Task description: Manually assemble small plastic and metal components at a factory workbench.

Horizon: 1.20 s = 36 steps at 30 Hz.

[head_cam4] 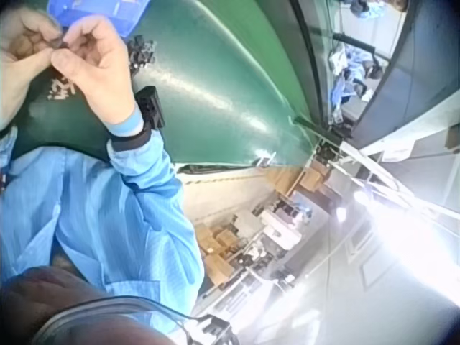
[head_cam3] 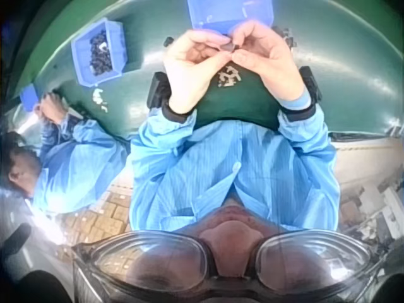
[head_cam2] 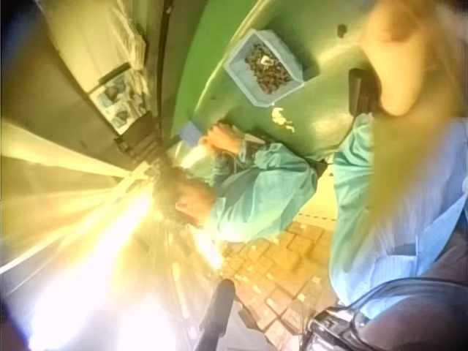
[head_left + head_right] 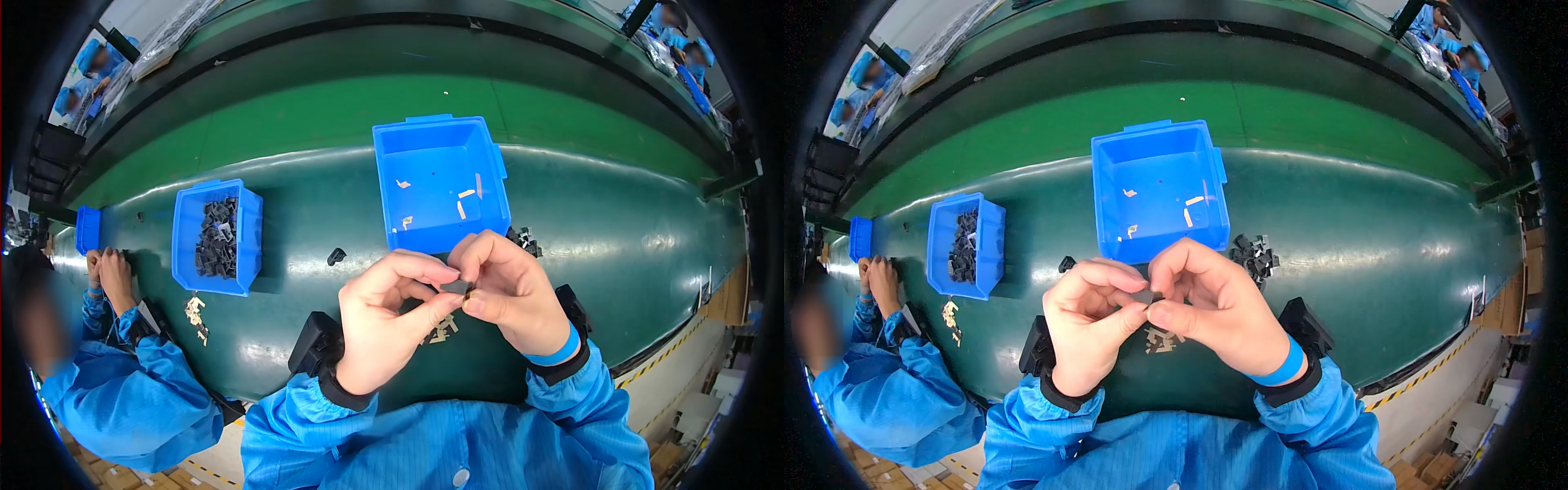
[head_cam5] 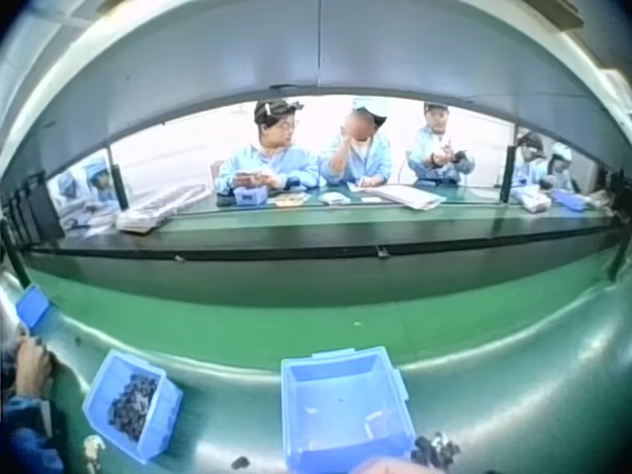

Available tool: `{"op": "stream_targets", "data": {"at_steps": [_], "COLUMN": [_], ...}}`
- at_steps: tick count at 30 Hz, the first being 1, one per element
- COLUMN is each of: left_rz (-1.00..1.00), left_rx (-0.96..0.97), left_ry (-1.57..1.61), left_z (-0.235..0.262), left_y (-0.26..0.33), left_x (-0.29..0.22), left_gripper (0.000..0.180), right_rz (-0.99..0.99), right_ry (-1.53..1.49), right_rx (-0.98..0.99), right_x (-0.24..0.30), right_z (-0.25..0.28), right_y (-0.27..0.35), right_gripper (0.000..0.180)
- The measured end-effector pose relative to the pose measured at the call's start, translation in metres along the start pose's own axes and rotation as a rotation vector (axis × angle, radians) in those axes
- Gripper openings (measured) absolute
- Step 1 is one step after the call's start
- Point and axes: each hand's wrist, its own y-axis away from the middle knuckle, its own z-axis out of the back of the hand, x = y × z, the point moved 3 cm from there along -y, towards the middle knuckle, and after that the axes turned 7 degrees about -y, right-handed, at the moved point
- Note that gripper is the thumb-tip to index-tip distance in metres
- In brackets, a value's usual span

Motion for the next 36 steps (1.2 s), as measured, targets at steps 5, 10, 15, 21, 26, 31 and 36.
{"op": "stream_targets", "data": {"at_steps": [5, 10, 15, 21, 26, 31, 36], "left_rz": [0.016, -0.022, -0.203, -0.389, -0.038, 0.248, 0.387], "left_rx": [0.0, 0.04, 0.008, -0.074, 0.036, 0.072, 0.17], "left_ry": [0.074, -0.089, -0.32, -0.555, -0.142, 0.261, 0.531], "left_z": [-0.003, -0.004, -0.006, -0.011, -0.01, -0.009, -0.013], "left_y": [0.0, -0.001, 0.003, 0.007, 0.0, 0.004, 0.005], "left_x": [-0.003, -0.008, -0.01, -0.009, -0.014, -0.003, 0.005], "left_gripper": [0.026, 0.034, 0.044, 0.041, 0.04, 0.021, 0.014], "right_rz": [-0.106, -0.111, -0.09, 0.012, 0.06, 0.279, 0.444], "right_ry": [-0.252, -0.276, -0.098, 0.333, 0.049, 0.21, 0.493], "right_rx": [0.035, 0.044, -0.054, -0.109, -0.123, -0.062, -0.137], "right_x": [-0.004, -0.002, 0.007, 0.009, 0.015, 0.011, 0.008], "right_z": [0.002, 0.001, 0.001, -0.003, 0.004, 0.003, -0.005], "right_y": [0.002, 0.004, 0.005, 0.006, 0.009, 0.012, 0.017], "right_gripper": [0.019, 0.017, 0.015, 0.014, 0.013, 0.019, 0.018]}}
